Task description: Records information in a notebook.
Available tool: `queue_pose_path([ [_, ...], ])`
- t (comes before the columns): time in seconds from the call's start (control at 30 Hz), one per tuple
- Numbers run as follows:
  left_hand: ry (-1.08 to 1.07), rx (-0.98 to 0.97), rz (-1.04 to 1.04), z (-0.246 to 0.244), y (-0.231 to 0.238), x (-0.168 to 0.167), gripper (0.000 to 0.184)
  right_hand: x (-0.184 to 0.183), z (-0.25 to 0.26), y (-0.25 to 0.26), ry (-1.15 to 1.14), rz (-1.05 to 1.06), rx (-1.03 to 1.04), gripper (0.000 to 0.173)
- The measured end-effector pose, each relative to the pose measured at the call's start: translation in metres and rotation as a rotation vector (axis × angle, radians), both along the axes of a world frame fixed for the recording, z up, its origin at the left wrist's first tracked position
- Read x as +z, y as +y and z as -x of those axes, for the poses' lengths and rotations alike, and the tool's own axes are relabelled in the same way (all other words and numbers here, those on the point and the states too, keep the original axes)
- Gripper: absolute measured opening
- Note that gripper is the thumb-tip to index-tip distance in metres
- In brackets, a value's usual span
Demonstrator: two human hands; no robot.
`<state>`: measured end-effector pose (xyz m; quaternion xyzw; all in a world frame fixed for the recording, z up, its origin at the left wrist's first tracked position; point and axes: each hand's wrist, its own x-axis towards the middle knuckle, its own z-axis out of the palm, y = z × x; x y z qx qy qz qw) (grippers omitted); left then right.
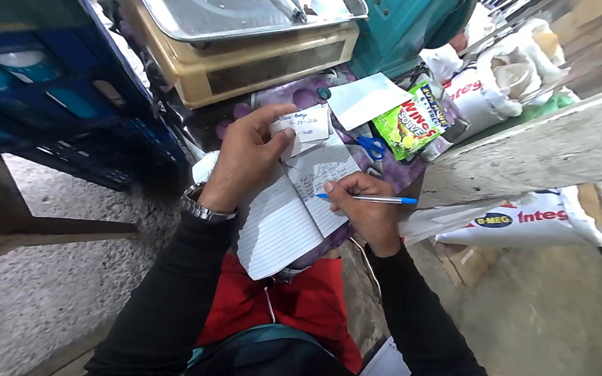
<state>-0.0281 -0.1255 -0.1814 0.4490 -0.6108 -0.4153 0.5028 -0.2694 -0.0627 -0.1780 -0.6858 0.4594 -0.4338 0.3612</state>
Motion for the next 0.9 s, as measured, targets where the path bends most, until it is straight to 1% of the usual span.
queue_pose_path([
  [0.9,0.0,-0.001,-0.008,0.0003,0.0006,0.0013,0.033,-0.0003,0.0004,0.001,0.01,0.015,-0.031,0.012],
])
